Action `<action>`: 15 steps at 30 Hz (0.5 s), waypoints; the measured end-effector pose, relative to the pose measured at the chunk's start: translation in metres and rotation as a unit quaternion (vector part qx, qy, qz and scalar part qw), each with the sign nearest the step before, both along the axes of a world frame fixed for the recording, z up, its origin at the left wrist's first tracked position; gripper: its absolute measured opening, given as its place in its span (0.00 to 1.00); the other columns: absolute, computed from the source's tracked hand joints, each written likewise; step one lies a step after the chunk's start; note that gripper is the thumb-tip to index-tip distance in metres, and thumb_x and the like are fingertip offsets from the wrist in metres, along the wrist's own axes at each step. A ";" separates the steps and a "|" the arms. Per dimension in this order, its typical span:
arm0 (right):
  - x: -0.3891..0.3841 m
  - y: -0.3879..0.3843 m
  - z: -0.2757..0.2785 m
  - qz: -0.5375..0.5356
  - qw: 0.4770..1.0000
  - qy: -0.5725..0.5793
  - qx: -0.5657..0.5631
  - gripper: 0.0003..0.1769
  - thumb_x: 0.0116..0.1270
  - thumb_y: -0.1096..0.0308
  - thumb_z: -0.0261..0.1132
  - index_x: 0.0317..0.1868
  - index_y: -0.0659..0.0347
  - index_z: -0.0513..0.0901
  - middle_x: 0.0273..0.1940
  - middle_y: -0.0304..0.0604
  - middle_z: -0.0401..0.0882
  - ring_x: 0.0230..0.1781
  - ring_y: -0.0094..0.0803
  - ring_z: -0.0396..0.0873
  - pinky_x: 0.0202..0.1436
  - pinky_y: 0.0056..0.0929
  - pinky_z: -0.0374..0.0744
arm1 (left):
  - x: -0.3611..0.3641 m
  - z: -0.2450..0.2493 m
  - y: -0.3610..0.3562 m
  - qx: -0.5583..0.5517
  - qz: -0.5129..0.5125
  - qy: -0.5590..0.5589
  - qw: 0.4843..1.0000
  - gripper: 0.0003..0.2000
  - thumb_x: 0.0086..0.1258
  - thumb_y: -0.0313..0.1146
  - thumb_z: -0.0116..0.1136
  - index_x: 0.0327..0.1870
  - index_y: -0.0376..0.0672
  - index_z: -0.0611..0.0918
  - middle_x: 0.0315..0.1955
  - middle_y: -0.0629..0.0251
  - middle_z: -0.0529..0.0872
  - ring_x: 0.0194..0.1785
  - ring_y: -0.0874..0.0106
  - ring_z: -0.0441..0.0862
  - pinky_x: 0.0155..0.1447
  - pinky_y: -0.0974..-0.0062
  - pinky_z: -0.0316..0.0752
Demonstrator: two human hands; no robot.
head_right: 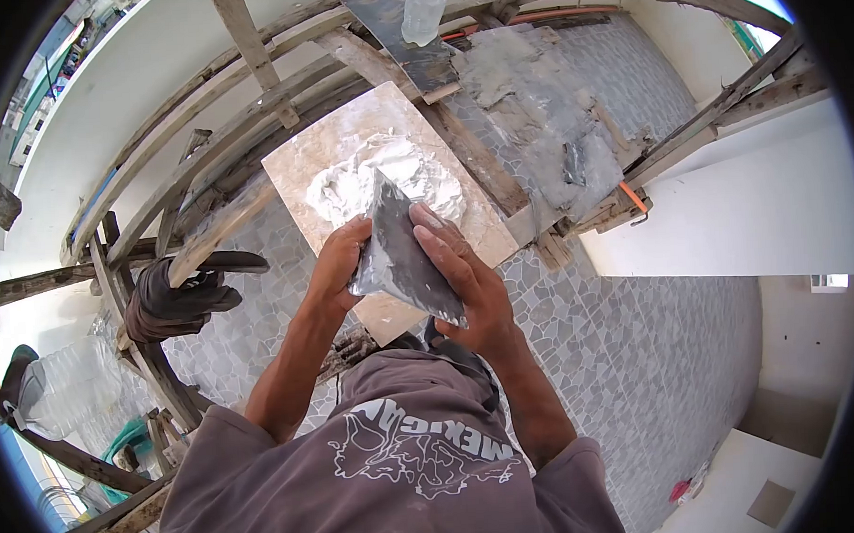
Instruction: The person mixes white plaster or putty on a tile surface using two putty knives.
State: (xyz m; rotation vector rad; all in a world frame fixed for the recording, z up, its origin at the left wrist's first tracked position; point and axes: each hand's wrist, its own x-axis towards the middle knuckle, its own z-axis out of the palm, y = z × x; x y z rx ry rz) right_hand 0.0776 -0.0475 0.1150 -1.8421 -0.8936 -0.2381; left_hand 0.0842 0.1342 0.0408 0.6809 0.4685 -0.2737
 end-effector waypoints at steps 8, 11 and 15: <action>-0.002 -0.002 -0.009 0.063 0.978 -0.100 -0.174 0.32 0.59 0.78 0.62 0.67 0.63 0.73 0.70 0.56 0.68 0.73 0.52 0.65 0.77 0.52 0.63 | -0.002 0.018 0.010 0.061 -0.018 -0.057 0.996 0.17 0.78 0.37 0.53 0.58 0.31 0.75 0.45 0.59 0.86 0.40 0.77 0.86 0.42 0.80 0.82; 0.000 -0.009 -0.021 0.066 0.974 -0.118 -0.182 0.32 0.58 0.79 0.62 0.67 0.64 0.73 0.70 0.55 0.69 0.72 0.52 0.67 0.76 0.52 0.65 | -0.002 0.016 0.010 0.079 0.000 -0.023 0.997 0.21 0.77 0.35 0.54 0.63 0.28 0.71 0.47 0.55 0.86 0.42 0.75 0.86 0.44 0.78 0.83; 0.010 -0.027 -0.032 0.042 0.971 -0.113 -0.206 0.33 0.58 0.81 0.61 0.68 0.64 0.72 0.69 0.55 0.70 0.71 0.53 0.68 0.75 0.52 0.66 | -0.004 0.008 0.016 0.055 0.002 -0.042 0.998 0.25 0.76 0.34 0.56 0.65 0.24 0.66 0.48 0.52 0.85 0.43 0.73 0.87 0.44 0.77 0.84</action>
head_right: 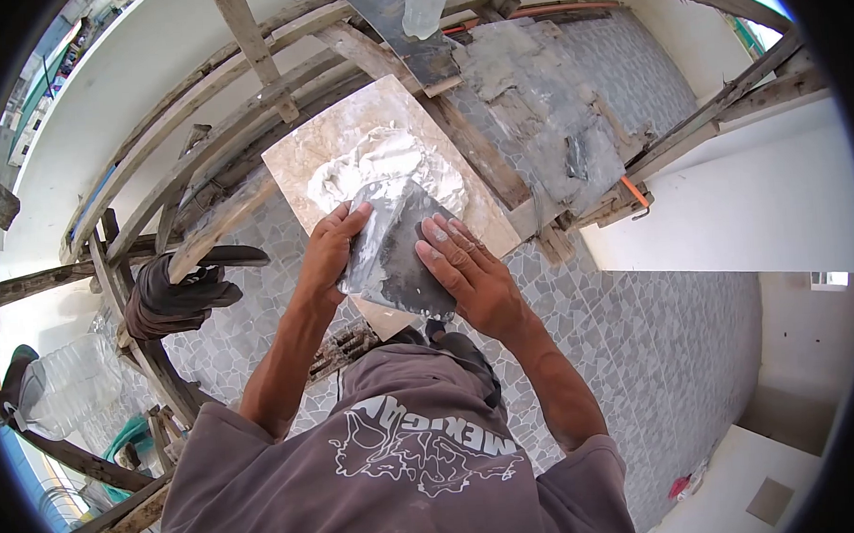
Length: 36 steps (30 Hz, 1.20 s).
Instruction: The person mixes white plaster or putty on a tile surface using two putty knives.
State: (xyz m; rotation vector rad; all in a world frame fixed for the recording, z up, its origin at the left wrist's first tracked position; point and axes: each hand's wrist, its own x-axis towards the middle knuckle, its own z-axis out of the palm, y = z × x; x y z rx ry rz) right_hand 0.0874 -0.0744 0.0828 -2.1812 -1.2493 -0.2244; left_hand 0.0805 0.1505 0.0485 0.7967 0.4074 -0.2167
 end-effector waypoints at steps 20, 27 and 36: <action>-0.039 0.007 0.010 -0.065 0.987 -0.044 -0.137 0.23 0.57 0.75 0.62 0.55 0.73 0.77 0.48 0.53 0.79 0.49 0.42 0.79 0.51 0.37 0.77 | 0.020 -0.051 0.029 0.323 0.085 -0.033 0.942 0.15 0.78 0.32 0.53 0.56 0.30 0.71 0.37 0.60 0.86 0.33 0.79 0.83 0.33 0.81 0.78; -0.037 0.016 -0.017 -0.045 0.975 -0.058 -0.209 0.22 0.58 0.72 0.60 0.53 0.73 0.77 0.46 0.51 0.76 0.48 0.42 0.76 0.52 0.35 0.76 | 0.019 -0.052 0.030 0.477 0.067 -0.043 0.876 0.15 0.76 0.32 0.55 0.53 0.27 0.74 0.34 0.61 0.83 0.32 0.80 0.76 0.34 0.78 0.72; -0.028 0.032 -0.050 -0.048 0.975 -0.089 -0.197 0.21 0.58 0.71 0.59 0.52 0.73 0.75 0.44 0.51 0.75 0.46 0.43 0.76 0.51 0.35 0.76 | 0.011 -0.056 0.040 0.537 0.069 -0.013 0.841 0.19 0.73 0.34 0.56 0.53 0.24 0.73 0.34 0.48 0.84 0.38 0.63 0.82 0.43 0.64 0.75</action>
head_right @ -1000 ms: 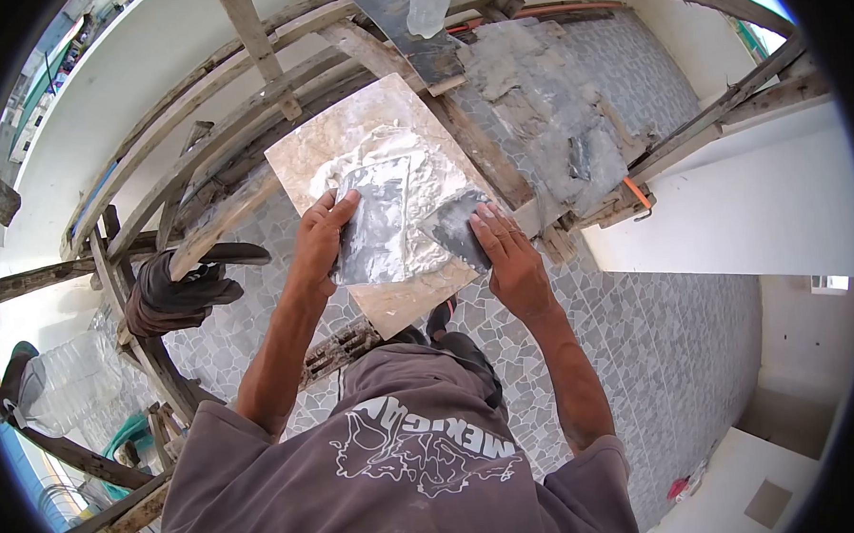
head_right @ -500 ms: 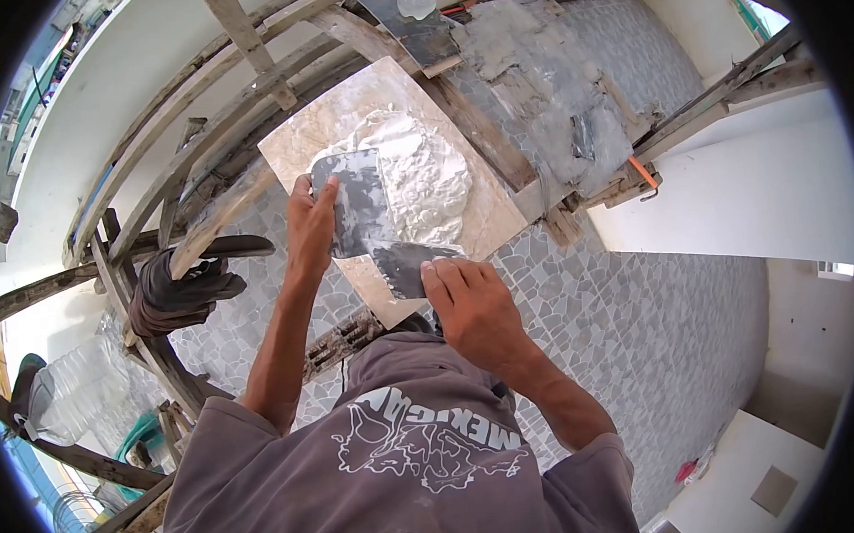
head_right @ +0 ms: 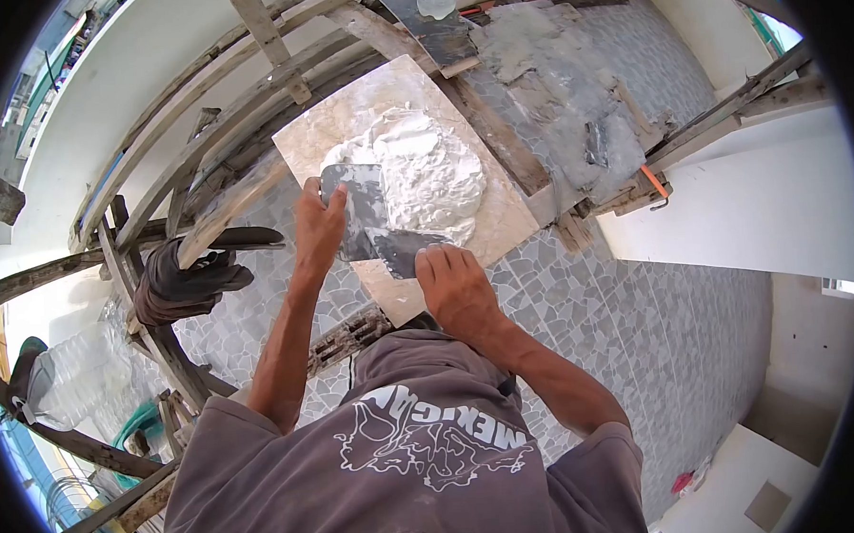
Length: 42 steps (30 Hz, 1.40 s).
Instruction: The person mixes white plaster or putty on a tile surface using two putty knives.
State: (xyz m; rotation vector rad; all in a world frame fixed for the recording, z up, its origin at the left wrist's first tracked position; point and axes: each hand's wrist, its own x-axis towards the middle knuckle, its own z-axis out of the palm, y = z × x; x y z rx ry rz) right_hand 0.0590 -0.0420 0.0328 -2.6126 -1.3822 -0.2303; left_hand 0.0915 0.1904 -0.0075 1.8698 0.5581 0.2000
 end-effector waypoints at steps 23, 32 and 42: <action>0.094 -0.003 0.016 -0.001 0.989 -0.134 -0.062 0.10 0.62 0.69 0.60 0.44 0.60 0.78 0.41 0.42 0.77 0.46 0.36 0.76 0.57 0.36 0.72 | 0.046 0.063 0.011 0.314 -0.420 -0.035 0.851 0.15 0.73 0.39 0.60 0.55 0.42 0.80 0.38 0.52 0.88 0.40 0.54 0.87 0.43 0.59 0.79; 0.079 -0.062 -0.016 -0.354 0.898 0.254 0.054 0.06 0.64 0.73 0.60 0.39 0.65 0.78 0.38 0.47 0.82 0.36 0.42 0.81 0.39 0.39 0.78 | 0.053 0.015 0.024 0.342 -0.382 -0.012 0.858 0.17 0.74 0.39 0.59 0.59 0.44 0.79 0.45 0.54 0.89 0.45 0.56 0.87 0.48 0.59 0.80; -0.014 -0.088 -0.083 -0.480 0.669 0.461 0.332 0.11 0.68 0.69 0.61 0.42 0.72 0.78 0.28 0.44 0.78 0.29 0.24 0.75 0.36 0.31 0.74 | 0.051 0.009 0.031 0.285 -0.375 -0.062 0.880 0.13 0.71 0.37 0.63 0.52 0.42 0.83 0.44 0.57 0.89 0.44 0.56 0.86 0.49 0.61 0.80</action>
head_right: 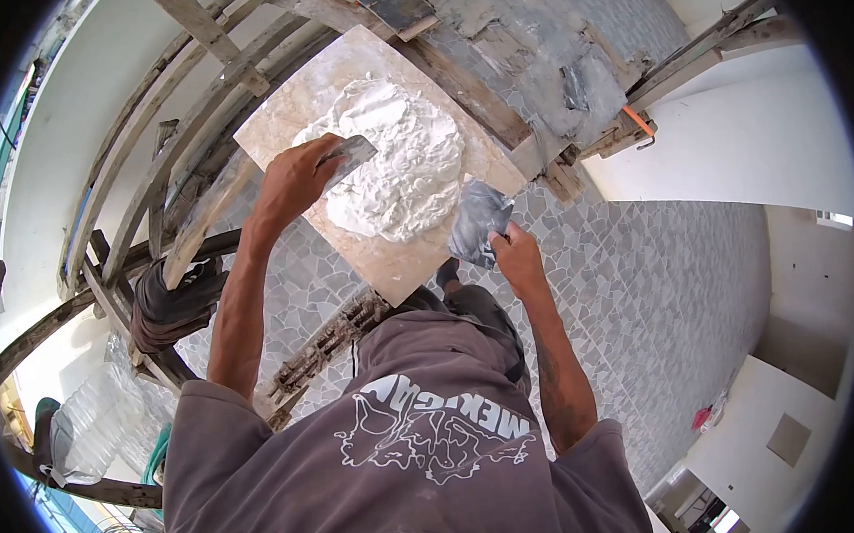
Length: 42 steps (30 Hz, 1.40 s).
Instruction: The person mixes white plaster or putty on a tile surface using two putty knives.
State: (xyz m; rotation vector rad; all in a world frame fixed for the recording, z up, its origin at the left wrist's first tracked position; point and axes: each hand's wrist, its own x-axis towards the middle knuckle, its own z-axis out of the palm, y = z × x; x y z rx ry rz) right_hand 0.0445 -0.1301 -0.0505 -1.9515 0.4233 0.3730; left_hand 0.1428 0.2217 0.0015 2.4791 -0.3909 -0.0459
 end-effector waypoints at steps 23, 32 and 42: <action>0.095 0.084 0.084 0.409 0.706 -0.307 -0.490 0.07 0.61 0.73 0.61 0.40 0.58 0.80 0.37 0.45 0.81 0.43 0.41 0.82 0.45 0.39 0.77 | -0.028 0.017 0.009 -0.008 -0.128 -0.189 0.974 0.11 0.60 0.26 0.69 0.44 0.47 0.85 0.41 0.68 0.86 0.48 0.68 0.83 0.51 0.69 0.79; 0.064 0.024 0.038 0.129 0.980 0.010 -0.150 0.08 0.69 0.72 0.59 0.45 0.65 0.80 0.42 0.47 0.83 0.41 0.36 0.83 0.47 0.40 0.81 | -0.045 -0.005 0.019 -0.156 0.125 -0.095 0.975 0.09 0.69 0.27 0.63 0.47 0.37 0.83 0.38 0.54 0.86 0.38 0.56 0.85 0.42 0.66 0.79; -0.035 0.028 -0.088 -0.211 0.947 0.161 0.183 0.10 0.69 0.75 0.60 0.49 0.68 0.76 0.39 0.44 0.77 0.38 0.34 0.81 0.41 0.40 0.83 | -0.053 -0.021 0.014 -0.143 0.187 -0.055 0.970 0.12 0.70 0.32 0.63 0.51 0.38 0.81 0.36 0.50 0.87 0.35 0.56 0.87 0.39 0.66 0.79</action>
